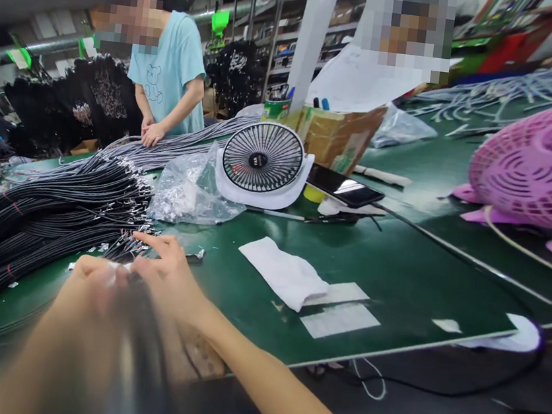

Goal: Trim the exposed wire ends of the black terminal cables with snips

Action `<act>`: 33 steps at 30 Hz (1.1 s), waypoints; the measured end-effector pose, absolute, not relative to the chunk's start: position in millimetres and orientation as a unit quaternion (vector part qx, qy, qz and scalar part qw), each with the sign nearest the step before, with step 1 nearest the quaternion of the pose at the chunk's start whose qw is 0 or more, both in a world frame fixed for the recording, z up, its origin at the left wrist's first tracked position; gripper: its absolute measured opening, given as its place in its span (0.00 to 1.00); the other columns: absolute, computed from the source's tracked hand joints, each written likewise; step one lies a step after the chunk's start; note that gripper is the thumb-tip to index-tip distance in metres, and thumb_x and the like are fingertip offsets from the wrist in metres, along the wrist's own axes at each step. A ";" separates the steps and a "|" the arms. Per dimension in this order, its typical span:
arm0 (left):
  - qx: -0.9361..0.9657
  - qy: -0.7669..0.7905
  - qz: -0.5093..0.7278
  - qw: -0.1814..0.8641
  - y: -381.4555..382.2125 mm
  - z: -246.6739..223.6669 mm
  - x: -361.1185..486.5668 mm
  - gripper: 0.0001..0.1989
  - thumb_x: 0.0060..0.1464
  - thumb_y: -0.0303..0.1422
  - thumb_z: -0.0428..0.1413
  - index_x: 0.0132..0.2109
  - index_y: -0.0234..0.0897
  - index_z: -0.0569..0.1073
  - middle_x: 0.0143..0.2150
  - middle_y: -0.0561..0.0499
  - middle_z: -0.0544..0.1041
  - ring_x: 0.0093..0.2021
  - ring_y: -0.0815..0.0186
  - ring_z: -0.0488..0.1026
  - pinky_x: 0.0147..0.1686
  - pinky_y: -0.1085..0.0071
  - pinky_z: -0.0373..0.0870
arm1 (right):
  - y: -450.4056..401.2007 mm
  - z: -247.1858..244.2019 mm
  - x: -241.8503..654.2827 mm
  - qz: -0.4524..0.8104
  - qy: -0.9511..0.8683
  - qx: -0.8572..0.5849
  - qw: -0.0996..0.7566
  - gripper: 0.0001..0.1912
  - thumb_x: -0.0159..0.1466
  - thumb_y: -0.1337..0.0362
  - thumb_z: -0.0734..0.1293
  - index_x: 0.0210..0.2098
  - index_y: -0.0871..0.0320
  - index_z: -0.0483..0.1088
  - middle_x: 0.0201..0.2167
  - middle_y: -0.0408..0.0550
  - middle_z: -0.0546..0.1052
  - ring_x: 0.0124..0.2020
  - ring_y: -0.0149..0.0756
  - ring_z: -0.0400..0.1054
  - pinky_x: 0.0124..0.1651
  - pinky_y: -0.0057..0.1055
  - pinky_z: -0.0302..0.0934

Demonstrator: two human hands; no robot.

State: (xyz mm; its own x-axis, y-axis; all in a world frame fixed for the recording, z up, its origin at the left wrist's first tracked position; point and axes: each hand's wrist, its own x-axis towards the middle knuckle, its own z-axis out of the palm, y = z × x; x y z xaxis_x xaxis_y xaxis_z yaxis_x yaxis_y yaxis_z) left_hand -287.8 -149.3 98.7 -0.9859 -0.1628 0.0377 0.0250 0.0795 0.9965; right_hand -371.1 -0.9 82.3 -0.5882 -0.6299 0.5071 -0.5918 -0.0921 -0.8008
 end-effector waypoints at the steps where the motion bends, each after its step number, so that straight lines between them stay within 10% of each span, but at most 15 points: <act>1: 0.069 -0.700 -0.706 0.075 -149.4 97.4 -289.6 0.21 0.44 0.49 0.59 0.27 0.33 0.79 0.22 0.46 0.77 0.11 0.75 0.60 0.12 0.77 0.55 | -0.4 81.6 -370.6 -0.575 0.675 -0.462 0.006 0.35 0.64 0.41 0.47 0.31 0.53 0.78 0.57 0.46 0.66 0.52 0.43 0.55 0.58 0.51 0.47; 7: 0.122 -0.604 -0.786 0.047 -150.0 91.3 -297.3 0.30 0.43 0.56 0.56 0.45 0.38 0.77 0.36 0.44 0.79 0.14 0.76 0.63 0.12 0.79 0.55 | 1.2 81.5 -371.9 -0.587 0.670 -0.454 0.000 0.33 0.64 0.41 0.48 0.34 0.51 0.78 0.58 0.44 0.65 0.54 0.43 0.54 0.59 0.50 0.47; 11: 0.117 -0.699 -0.705 0.011 -142.5 93.6 -296.3 0.24 0.40 0.45 0.64 0.41 0.33 0.78 0.19 0.52 0.73 0.14 0.75 0.63 0.14 0.79 0.57 | 1.1 84.6 -374.5 -0.616 0.667 -0.419 0.033 0.36 0.63 0.38 0.47 0.33 0.53 0.78 0.57 0.46 0.66 0.55 0.44 0.55 0.59 0.50 0.47; 16: 0.111 -0.767 -0.631 0.014 -133.2 96.9 -293.9 0.17 0.44 0.43 0.60 0.30 0.31 0.78 0.23 0.49 0.76 0.15 0.74 0.64 0.16 0.77 0.57 | 1.3 88.3 -377.0 -0.638 0.654 -0.402 0.067 0.38 0.60 0.35 0.47 0.35 0.53 0.78 0.56 0.46 0.67 0.56 0.45 0.55 0.61 0.51 0.44; 23: -0.134 -0.883 -0.223 0.390 -142.4 83.9 -291.7 0.06 0.48 0.26 0.59 0.35 0.40 0.77 0.20 0.57 0.68 0.19 0.75 0.63 0.21 0.78 0.58 | 2.6 88.0 -379.6 -0.725 0.567 -0.345 0.183 0.34 0.59 0.36 0.53 0.38 0.54 0.77 0.56 0.49 0.68 0.59 0.46 0.56 0.62 0.49 0.44; 33: -0.204 -0.889 -0.078 0.403 -154.1 86.5 -293.7 0.09 0.52 0.25 0.57 0.36 0.44 0.77 0.25 0.55 0.64 0.24 0.74 0.60 0.24 0.77 0.56 | -0.7 84.4 -376.2 -0.765 0.486 -0.292 0.304 0.30 0.58 0.37 0.57 0.34 0.55 0.78 0.55 0.48 0.69 0.58 0.46 0.59 0.57 0.45 0.52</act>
State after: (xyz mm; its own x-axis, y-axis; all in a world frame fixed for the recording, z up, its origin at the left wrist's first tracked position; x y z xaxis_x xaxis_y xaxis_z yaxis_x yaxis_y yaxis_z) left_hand -293.7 -154.1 86.5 -0.5926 0.2991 0.7479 0.4252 0.9048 -0.0249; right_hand -376.2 -0.7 84.4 -0.6441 -0.7499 0.1512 0.1817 -0.3420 -0.9220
